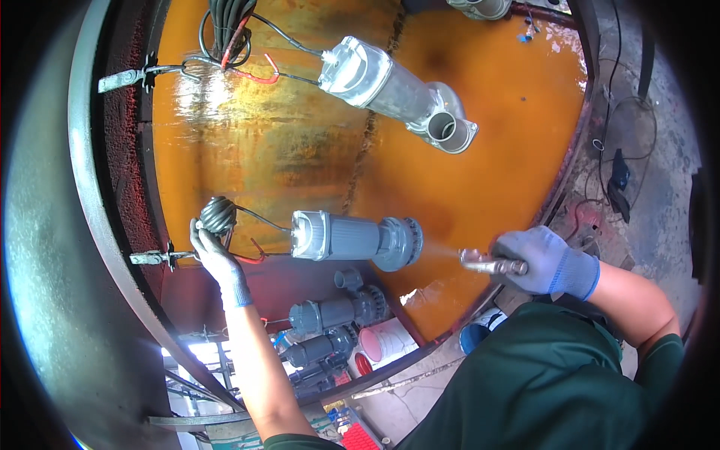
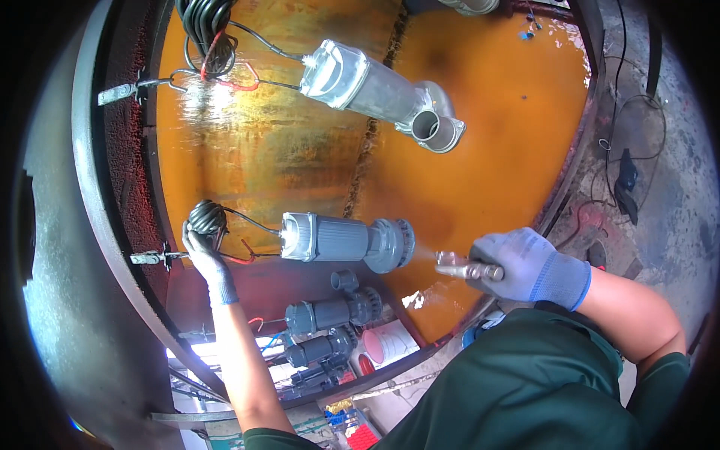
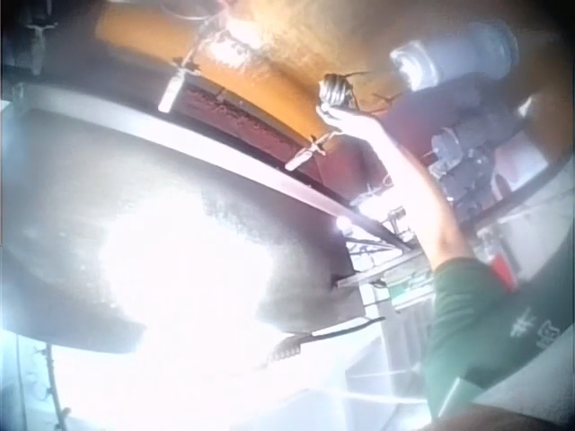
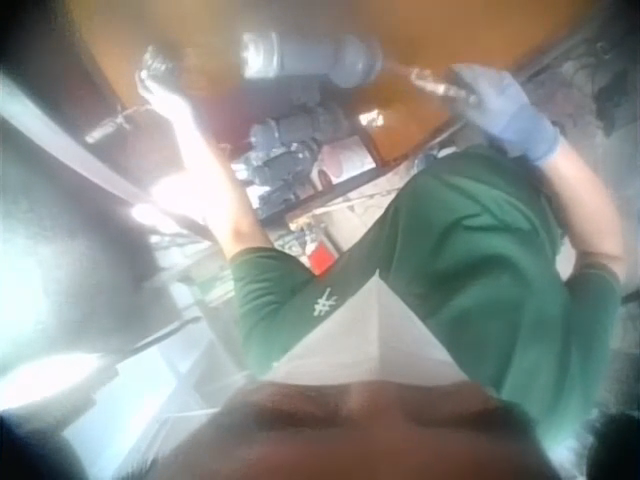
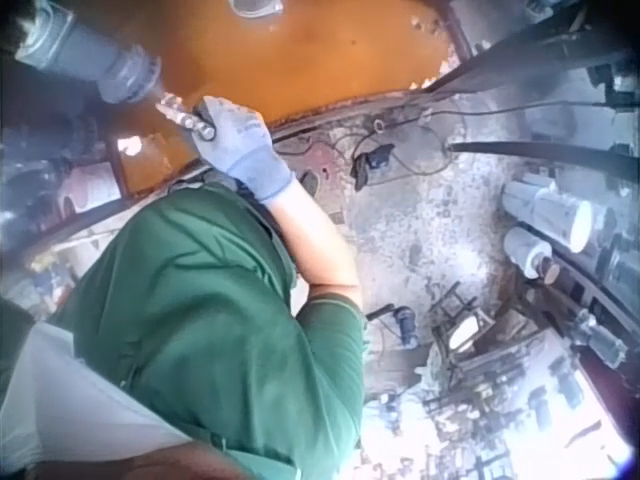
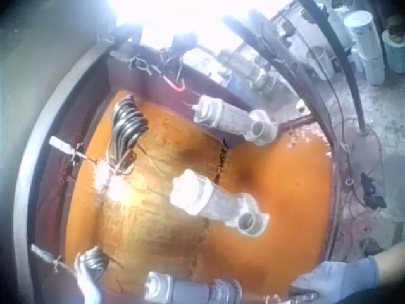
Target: The person spray paints metal pump housings hanging in a booth using a handheld spray gun, rotating the items to cover multiple surfaces.
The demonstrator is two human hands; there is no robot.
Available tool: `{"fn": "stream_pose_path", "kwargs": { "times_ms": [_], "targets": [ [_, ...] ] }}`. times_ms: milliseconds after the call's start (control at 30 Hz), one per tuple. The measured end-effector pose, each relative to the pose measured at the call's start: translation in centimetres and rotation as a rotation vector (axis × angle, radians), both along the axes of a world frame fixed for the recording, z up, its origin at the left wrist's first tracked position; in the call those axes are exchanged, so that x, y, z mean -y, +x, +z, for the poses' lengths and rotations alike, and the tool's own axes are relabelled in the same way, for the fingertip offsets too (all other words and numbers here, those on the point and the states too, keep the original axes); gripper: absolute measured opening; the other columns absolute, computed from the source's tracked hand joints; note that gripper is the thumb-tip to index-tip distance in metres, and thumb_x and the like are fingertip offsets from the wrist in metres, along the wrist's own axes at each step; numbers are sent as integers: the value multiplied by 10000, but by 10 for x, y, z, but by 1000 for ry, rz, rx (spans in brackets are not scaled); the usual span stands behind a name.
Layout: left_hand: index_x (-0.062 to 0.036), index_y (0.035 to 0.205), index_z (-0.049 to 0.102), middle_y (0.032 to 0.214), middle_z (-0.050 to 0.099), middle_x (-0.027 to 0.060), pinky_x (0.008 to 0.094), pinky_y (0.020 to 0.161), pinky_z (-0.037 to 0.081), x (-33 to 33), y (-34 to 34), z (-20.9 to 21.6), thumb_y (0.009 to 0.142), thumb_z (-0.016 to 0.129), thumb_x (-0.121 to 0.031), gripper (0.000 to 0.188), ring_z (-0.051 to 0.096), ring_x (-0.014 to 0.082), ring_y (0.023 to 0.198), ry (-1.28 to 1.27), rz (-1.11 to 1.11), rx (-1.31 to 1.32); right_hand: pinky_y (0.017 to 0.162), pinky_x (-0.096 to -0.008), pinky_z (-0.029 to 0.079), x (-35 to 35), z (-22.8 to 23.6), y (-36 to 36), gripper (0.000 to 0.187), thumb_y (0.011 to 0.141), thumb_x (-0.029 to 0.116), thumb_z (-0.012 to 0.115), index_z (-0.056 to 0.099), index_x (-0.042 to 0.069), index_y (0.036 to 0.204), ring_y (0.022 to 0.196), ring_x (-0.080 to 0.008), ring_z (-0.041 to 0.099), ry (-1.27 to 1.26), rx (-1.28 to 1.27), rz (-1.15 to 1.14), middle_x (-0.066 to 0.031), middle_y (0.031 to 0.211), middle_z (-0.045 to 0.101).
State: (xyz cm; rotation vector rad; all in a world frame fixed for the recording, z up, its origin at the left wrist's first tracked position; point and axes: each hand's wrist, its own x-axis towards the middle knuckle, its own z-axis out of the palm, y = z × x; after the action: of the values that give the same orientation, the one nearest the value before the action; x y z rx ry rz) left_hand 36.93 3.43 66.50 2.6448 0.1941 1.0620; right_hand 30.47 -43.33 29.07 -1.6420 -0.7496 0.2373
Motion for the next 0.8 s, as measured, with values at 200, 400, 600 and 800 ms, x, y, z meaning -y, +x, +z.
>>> {"fn": "stream_pose_path", "kwargs": {
  "times_ms": [200,400,600,800],
  "targets": [
    [-5,1592,465,1472,604,149,429,1168,462,3,-14,5,1168,440,-462,624,631,265,1300,-398,-76,-26,762,-477,585,-2,0,-1,260,916,279,805,717,81,1059,862,-381,742,149,-270,33,-175,907,729],
    [-28,1672,400,1647,482,152,433,1269,356,29,-58,-2,1168,359,-505,695,504,281,1484,-287,-111,94,764,-489,580,-17,-3,-5,232,915,258,795,714,77,1036,886,-414,734,6,-250,5,-195,912,728],
    [-64,1704,356,1734,379,149,485,1285,356,67,-74,-11,1152,389,-489,697,423,308,1566,-240,-179,192,775,-512,565,-42,-13,-12,235,937,285,772,698,75,1012,891,-443,720,92,-325,126,-214,902,718],
    [45,1510,574,1585,558,214,472,1256,395,67,-94,-14,1165,429,-337,535,526,338,1481,73,-203,160,800,-495,589,-31,-5,0,261,948,307,746,730,61,1035,902,-410,753,-130,-281,173,-195,909,756]
  ]
}}
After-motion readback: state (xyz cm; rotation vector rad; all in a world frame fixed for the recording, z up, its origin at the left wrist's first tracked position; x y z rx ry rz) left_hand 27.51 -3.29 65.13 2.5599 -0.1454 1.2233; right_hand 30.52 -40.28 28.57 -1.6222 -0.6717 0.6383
